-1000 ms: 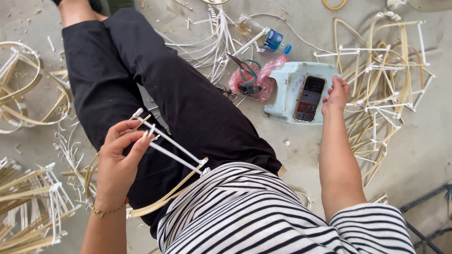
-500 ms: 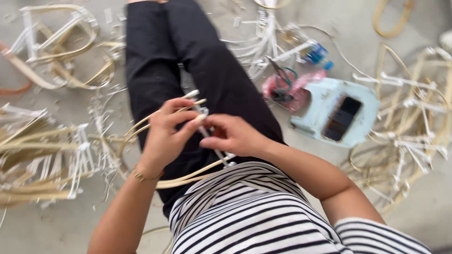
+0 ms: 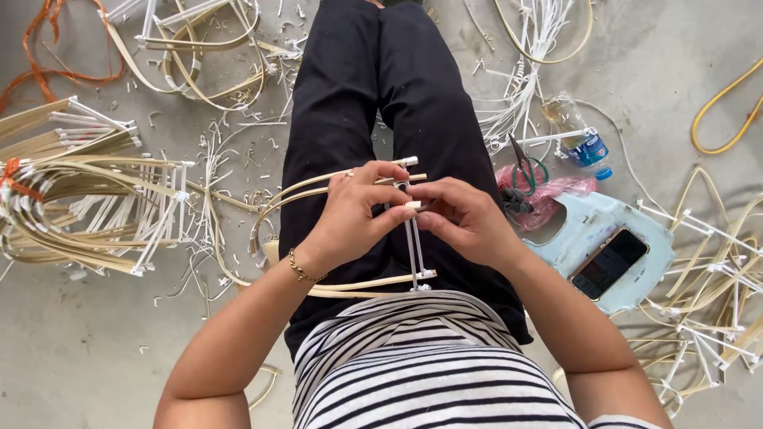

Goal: Assembling a frame using bent bamboo strips and white plastic connectors while sitting on the floor of a workshop.

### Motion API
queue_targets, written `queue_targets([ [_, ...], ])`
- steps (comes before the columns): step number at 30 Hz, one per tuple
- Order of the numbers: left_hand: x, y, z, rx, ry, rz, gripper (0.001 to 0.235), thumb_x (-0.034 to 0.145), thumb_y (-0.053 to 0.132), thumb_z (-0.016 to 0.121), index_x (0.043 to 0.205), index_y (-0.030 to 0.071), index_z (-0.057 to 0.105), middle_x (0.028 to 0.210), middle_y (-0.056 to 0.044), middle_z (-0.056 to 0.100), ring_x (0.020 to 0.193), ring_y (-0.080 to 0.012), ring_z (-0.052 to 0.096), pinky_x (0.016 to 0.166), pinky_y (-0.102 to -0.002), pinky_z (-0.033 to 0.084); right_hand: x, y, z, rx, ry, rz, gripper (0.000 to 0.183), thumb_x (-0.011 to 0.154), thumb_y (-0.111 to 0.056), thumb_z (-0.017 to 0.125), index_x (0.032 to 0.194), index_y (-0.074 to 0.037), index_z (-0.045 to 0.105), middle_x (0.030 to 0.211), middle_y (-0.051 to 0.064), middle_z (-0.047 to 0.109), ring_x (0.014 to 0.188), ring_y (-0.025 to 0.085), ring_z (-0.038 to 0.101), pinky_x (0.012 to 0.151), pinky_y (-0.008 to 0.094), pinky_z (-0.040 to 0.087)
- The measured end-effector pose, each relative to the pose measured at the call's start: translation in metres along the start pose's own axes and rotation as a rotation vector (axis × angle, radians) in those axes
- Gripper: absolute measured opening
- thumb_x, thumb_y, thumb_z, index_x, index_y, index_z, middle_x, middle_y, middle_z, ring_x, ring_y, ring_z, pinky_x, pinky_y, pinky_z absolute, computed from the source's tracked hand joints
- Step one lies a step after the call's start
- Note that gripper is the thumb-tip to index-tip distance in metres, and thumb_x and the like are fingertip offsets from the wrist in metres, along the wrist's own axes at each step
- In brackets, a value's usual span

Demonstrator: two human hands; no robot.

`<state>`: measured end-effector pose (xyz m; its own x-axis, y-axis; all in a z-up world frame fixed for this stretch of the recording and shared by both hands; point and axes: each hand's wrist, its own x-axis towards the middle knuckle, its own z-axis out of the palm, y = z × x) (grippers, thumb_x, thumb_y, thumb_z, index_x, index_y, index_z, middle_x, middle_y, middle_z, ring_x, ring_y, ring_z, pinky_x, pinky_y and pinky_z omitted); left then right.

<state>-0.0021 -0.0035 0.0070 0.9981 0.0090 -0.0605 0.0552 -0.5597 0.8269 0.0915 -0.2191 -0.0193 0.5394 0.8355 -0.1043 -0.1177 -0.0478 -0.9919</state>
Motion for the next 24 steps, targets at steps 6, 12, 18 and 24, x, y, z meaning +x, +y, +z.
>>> queue_targets([
  [6, -0.004, 0.006, 0.005, 0.035, 0.030, 0.005, 0.014, 0.089, 0.030, 0.077, 0.093, 0.017, 0.080, 0.127, 0.001, 0.065, 0.121, -0.0171, 0.059, 0.104, -0.042, 0.031, 0.000, -0.019, 0.008, -0.342, 0.071, 0.210, 0.024, 0.093, -0.020, 0.076, 0.111, -0.004, 0.075, 0.083, -0.001, 0.069, 0.070, 0.004, 0.063, 0.064, 0.022, 0.053],
  [12, -0.005, 0.012, 0.001, 0.050, 0.062, 0.021, 0.017, 0.085, 0.028, 0.080, 0.098, 0.018, 0.078, 0.126, -0.001, 0.064, 0.115, -0.0180, 0.061, 0.102, -0.041, 0.034, -0.001, -0.011, 0.018, -0.346, -0.003, 0.251, 0.021, 0.091, -0.023, 0.075, 0.104, -0.007, 0.079, 0.071, 0.001, 0.066, 0.060, 0.006, 0.056, 0.053, 0.025, 0.046],
  [18, 0.001, 0.017, -0.018, -0.003, 0.029, 0.065, 0.031, 0.092, 0.017, 0.072, 0.121, 0.008, 0.068, 0.117, -0.006, 0.072, 0.103, -0.0255, 0.070, 0.094, -0.039, 0.049, -0.005, 0.000, 0.022, -0.206, 0.083, 0.311, 0.023, 0.094, -0.025, 0.072, 0.105, -0.007, 0.080, 0.076, -0.001, 0.070, 0.060, 0.004, 0.061, 0.053, 0.021, 0.050],
  [24, 0.008, 0.033, -0.024, 0.002, -0.042, 0.053, 0.014, 0.094, 0.013, 0.071, 0.105, 0.009, 0.077, 0.095, -0.008, 0.075, 0.085, -0.0257, 0.073, 0.075, -0.035, 0.057, -0.008, 0.003, 0.022, -0.137, 0.121, 0.330, 0.024, 0.094, -0.026, 0.072, 0.105, -0.006, 0.081, 0.077, 0.000, 0.070, 0.060, 0.004, 0.062, 0.053, 0.021, 0.051],
])
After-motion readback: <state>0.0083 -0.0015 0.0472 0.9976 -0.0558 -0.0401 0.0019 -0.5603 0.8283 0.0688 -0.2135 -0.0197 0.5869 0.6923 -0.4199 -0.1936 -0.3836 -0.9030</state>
